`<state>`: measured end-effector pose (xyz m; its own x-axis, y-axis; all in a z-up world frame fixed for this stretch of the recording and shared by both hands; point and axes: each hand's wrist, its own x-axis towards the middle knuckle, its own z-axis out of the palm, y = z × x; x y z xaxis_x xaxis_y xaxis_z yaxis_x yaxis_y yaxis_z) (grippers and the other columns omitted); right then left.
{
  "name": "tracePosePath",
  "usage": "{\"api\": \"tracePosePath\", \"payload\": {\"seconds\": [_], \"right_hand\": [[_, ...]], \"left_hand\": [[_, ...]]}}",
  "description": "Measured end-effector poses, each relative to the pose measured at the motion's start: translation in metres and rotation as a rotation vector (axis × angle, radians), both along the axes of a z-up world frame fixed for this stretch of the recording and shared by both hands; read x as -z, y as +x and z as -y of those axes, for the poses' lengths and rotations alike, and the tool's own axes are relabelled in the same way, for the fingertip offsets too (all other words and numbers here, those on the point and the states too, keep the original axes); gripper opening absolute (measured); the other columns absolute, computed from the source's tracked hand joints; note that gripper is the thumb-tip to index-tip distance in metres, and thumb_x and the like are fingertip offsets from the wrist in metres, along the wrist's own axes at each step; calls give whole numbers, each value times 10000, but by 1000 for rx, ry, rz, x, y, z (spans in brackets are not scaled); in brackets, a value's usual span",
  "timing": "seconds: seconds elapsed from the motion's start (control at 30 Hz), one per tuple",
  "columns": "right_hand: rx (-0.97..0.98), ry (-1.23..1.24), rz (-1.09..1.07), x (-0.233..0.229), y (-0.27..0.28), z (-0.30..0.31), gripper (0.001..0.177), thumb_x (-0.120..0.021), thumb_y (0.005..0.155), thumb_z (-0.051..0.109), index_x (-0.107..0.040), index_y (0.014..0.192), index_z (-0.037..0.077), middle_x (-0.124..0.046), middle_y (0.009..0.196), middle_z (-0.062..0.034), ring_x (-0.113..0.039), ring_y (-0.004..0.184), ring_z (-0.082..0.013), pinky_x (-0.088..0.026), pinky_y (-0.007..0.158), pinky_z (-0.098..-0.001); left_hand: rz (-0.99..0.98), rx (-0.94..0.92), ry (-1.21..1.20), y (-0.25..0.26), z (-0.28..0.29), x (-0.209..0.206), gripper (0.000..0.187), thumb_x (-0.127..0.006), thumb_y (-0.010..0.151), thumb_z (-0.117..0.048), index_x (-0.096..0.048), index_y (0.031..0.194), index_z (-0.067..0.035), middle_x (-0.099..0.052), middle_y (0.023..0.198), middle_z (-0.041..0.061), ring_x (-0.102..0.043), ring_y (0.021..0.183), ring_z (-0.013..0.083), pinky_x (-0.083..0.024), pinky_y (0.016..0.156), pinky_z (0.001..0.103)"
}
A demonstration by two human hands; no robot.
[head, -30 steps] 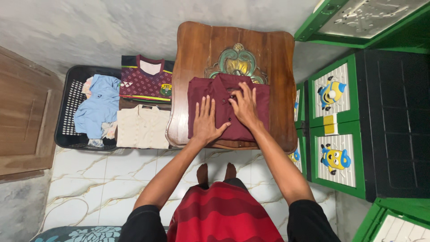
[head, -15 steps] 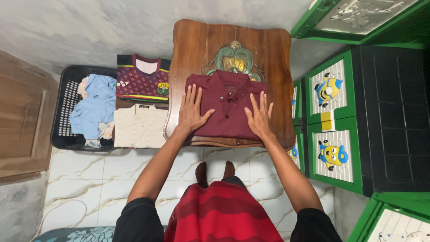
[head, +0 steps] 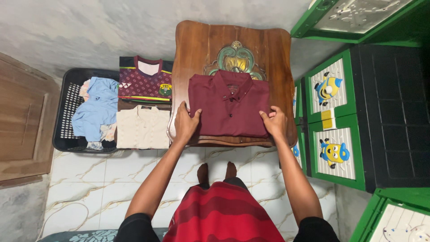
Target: The person folds a white shirt and places it on a stack, then folds a maroon shirt and places it on the same stack. Finally, the person picks up a light blue shirt from a laundry basket and begins to fold it.
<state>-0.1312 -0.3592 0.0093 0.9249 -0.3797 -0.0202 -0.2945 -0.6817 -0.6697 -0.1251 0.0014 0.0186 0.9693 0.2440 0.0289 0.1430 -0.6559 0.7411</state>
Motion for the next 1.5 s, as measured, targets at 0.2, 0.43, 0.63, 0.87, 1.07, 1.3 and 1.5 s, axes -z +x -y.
{"api": "tracePosePath", "payload": {"seconds": [0.2, 0.43, 0.63, 0.87, 1.07, 1.3, 1.5], "right_hand": [[68, 296, -141, 14, 13, 8, 397, -893, 796, 273, -779, 1008, -42, -745, 839, -124, -678, 739, -183, -547, 645, -328], [-1, 1104, -183, -6, -9, 4, 196, -753, 899, 103, -667, 1046, 4, -733, 978, -117, -726, 840, -187, -620, 751, -334], [-12, 1372, -278, -11, -39, 0, 334, -680, 976, 193, -640, 1228, -22, -710, 1174, -151, -719, 1035, -240, -602, 911, -383], [-33, 1350, -289, -19, -72, -16, 422, -601, 1019, 305, -598, 1342, 35, -680, 1282, -131, -685, 1136, -244, -580, 966, -421], [-107, 1417, -308, -25, -116, -25, 482, -565, 1043, 328, -514, 1425, 38, -639, 1346, -138, -655, 1191, -265, -551, 999, -454], [-291, 1629, -395, 1, -164, -39, 523, -585, 960, 143, -474, 1464, 62, -621, 1399, -126, -596, 1290, -299, -445, 1102, -495], [-418, 1626, -623, 29, -188, -96, 487, -639, 939, 97, -538, 1406, 4, -633, 1352, -174, -633, 1232, -326, -502, 1069, -503]], "left_hand": [[-205, 1, -204, 26, -9, 28, 541, -899, 758, -387, -693, 1017, 41, -671, 789, 113, -665, 749, 259, -528, 715, 384], [-124, 205, -566, 14, -19, 42, 340, -850, 858, -260, -625, 835, -5, -559, 746, 9, -482, 696, 92, -437, 612, 300], [-399, 126, -986, -12, -28, 29, 328, -773, 893, -256, -633, 1084, -29, -723, 908, 75, -672, 815, 146, -571, 724, 314], [-327, 233, -1008, -56, -35, 7, 451, -685, 954, -213, -556, 1351, -43, -690, 1219, 127, -671, 1068, 172, -565, 898, 317], [-305, 227, -1111, -107, -47, -6, 486, -643, 963, -201, -499, 1402, -52, -657, 1300, 112, -654, 1148, 178, -544, 973, 326], [-434, 38, -1441, -193, -89, -15, 568, -677, 993, -256, -534, 1451, 47, -657, 1316, 176, -681, 1120, 232, -580, 943, 371], [-509, -82, -1380, -250, -141, -22, 617, -639, 952, -245, -439, 1516, -95, -621, 1391, 120, -665, 1187, 212, -585, 958, 373]]}}
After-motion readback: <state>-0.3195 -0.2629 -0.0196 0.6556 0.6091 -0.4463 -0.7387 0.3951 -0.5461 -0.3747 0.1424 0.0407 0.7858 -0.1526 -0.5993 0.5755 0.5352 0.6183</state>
